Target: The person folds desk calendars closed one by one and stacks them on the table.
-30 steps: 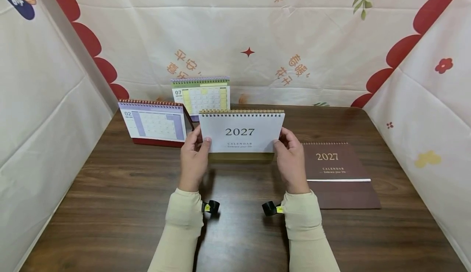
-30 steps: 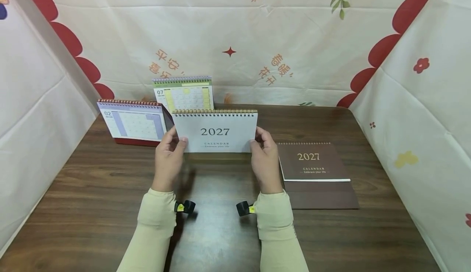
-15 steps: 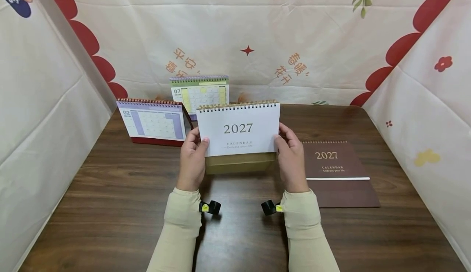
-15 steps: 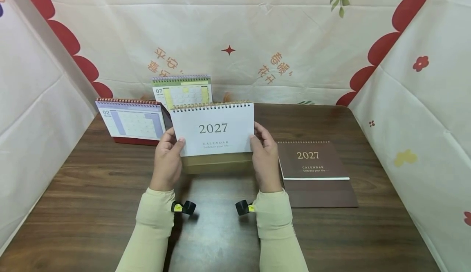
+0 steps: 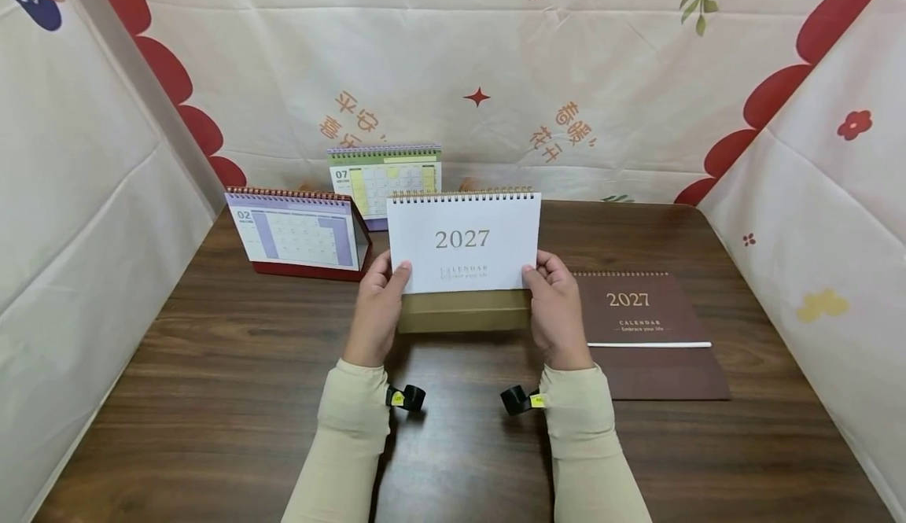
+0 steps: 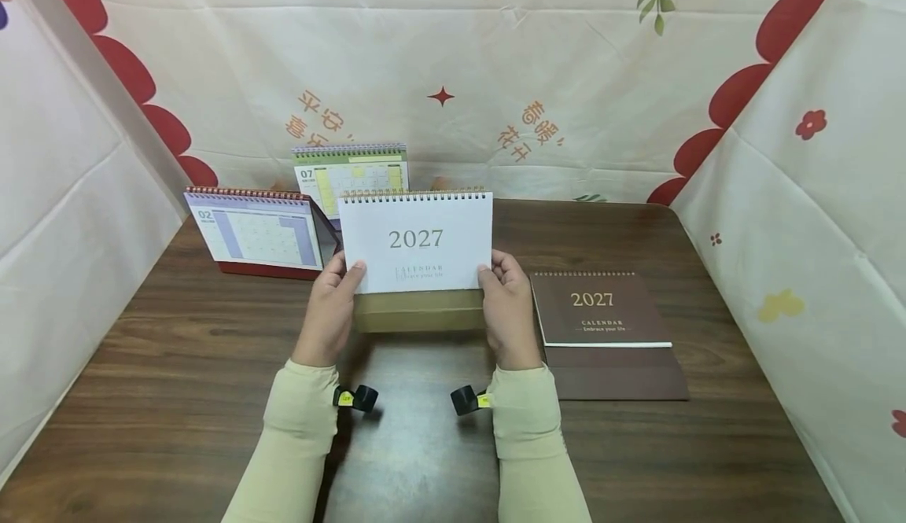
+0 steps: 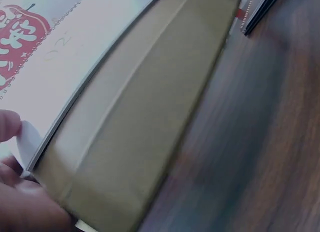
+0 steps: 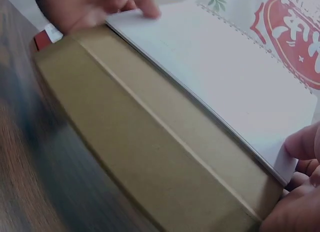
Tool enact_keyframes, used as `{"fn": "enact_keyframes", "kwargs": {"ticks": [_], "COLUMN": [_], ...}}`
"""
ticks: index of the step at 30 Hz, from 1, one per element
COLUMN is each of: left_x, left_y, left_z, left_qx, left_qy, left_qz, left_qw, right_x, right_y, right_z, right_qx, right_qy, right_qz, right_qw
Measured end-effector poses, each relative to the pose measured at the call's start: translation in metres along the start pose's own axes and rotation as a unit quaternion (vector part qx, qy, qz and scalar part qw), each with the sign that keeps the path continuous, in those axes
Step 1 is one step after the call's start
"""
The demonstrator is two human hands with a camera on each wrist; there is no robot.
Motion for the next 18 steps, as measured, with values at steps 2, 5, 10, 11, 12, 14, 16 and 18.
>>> {"fn": "enact_keyframes", "kwargs": {"ticks": [2,5,10,11,12,14,16,18], "left_x": [0.001,0.003,0.008,0.01,0.012,0.015,0.019,0.02], "left_y": [0.0,0.0,-0.002,-0.002,-0.003,-0.002,-0.002,-0.001], "left_z": [-0.005,-0.008,-0.014,-0.016,-0.019,-0.024,-0.03,-0.034], "left_qx": [0.022,0.029,0.047,0.056,0.066,0.085,0.103,0.118], "left_qy": [-0.022,-0.041,-0.061,-0.068,-0.077,-0.102,-0.13,-0.158], "left_qz": [0.0,0.005,0.017,0.019,0.02,0.021,0.02,0.016], "left_qw": [0.9995,0.9987,0.9969,0.9959,0.9946,0.9909,0.9859,0.9803], "right_x": [-0.001,-0.002,-0.002,-0.001,0.0,0.001,0.002,0.002], "right_y": [0.0,0.0,-0.002,-0.002,-0.002,-0.002,-0.003,-0.003], "right_z": [0.0,0.0,0.007,0.011,0.014,0.022,0.029,0.034], "right_qx": [-0.002,-0.007,-0.028,-0.035,-0.042,-0.055,-0.057,-0.057], "right_qy": [-0.008,-0.002,0.073,0.101,0.134,0.207,0.266,0.304], "right_qz": [0.001,-0.002,-0.027,-0.036,-0.047,-0.075,-0.102,-0.122], "right_qw": [1.0,1.0,0.997,0.994,0.989,0.974,0.957,0.943]}}
Point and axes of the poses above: each hand's wrist, its own y-axis away from the middle knuckle, its own x-axis out of the back of the hand, z = x × y, the point moved 10 cm from there along -y, towards the middle knuckle, and after that the axes turned 15 degrees about y, right-handed, at the moved point
